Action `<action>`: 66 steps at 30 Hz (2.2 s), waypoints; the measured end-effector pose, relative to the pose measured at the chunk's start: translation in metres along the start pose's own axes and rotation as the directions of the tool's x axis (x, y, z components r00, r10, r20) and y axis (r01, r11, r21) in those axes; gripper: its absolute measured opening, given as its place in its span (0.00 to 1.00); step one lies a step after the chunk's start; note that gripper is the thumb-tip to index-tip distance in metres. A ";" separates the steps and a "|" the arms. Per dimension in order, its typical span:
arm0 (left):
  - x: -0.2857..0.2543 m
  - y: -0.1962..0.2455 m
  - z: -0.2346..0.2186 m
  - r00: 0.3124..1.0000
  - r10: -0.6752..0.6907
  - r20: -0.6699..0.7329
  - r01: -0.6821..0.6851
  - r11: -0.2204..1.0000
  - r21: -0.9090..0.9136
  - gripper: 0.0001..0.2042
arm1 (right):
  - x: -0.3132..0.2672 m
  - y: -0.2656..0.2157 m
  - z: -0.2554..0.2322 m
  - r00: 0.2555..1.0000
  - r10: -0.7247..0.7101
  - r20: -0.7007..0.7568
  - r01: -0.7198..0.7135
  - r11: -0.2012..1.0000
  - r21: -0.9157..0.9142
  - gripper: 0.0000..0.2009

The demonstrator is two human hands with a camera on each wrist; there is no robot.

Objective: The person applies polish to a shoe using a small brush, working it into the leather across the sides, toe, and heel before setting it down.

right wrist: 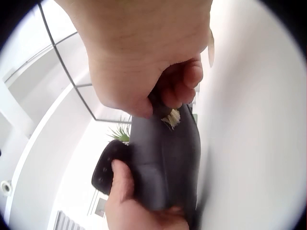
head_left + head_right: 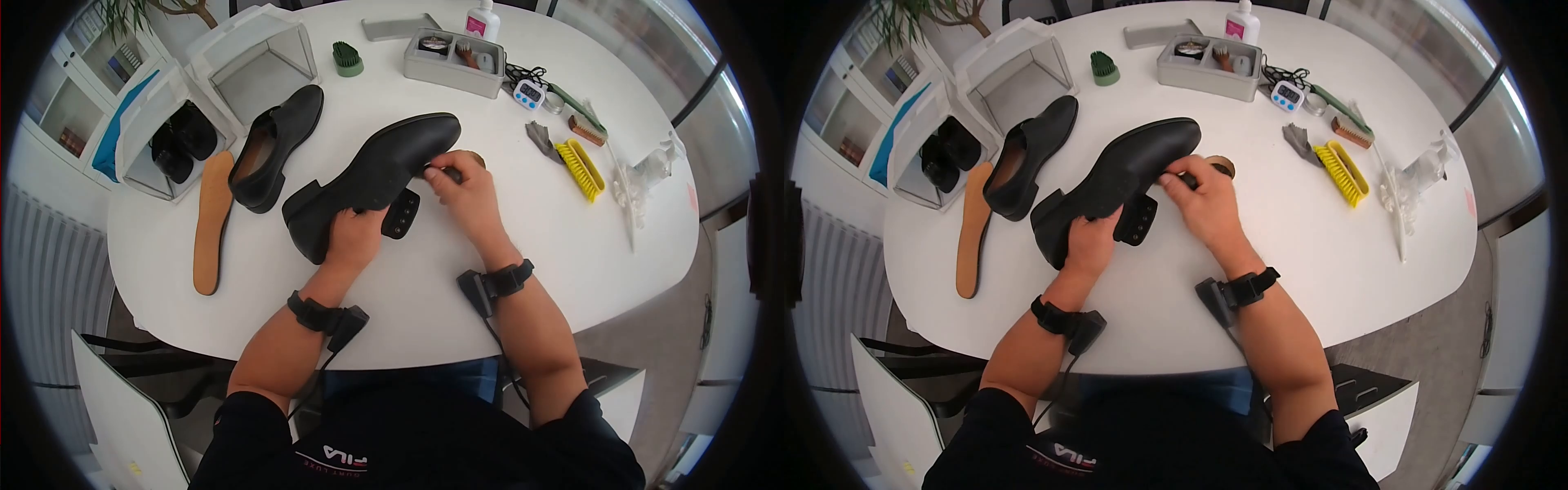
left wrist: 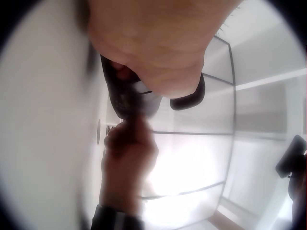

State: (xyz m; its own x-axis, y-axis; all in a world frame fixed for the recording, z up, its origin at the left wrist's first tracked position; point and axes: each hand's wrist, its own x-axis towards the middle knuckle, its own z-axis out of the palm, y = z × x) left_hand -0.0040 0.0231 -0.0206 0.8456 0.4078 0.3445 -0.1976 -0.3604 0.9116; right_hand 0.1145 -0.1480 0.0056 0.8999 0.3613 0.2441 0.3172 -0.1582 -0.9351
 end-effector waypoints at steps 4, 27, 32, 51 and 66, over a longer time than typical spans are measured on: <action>0.002 0.021 -0.001 0.996 -0.077 0.053 0.081 0.993 -0.082 0.19 | -0.009 -0.016 0.000 0.979 -0.199 0.038 0.200 0.979 -0.033 0.10; 0.014 0.015 -0.008 0.985 -0.157 -0.070 0.142 0.972 -0.186 0.36 | 0.000 -0.011 -0.012 0.956 -0.108 -0.274 0.027 0.959 -0.281 0.11; 0.013 0.028 -0.013 0.969 -0.245 -0.010 0.234 0.934 -0.269 0.36 | -0.027 -0.032 0.012 0.913 -0.378 0.155 0.392 0.917 -0.075 0.10; 0.010 0.027 -0.009 0.937 -0.342 0.074 0.348 0.890 -0.294 0.36 | -0.029 -0.041 0.022 0.854 -0.519 0.025 0.517 0.844 -0.142 0.11; 0.016 0.035 -0.013 0.906 -0.364 0.218 0.422 0.723 -0.547 0.32 | -0.021 -0.038 0.011 0.888 -0.385 -0.253 0.369 0.923 -0.109 0.09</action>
State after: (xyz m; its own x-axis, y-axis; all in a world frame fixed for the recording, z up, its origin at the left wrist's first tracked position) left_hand -0.0042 0.0277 0.0196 0.9456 0.3179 -0.0684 -0.0575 0.3706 0.9270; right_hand 0.0800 -0.1395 0.0334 0.7525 0.1494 0.6415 0.6575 -0.1128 -0.7450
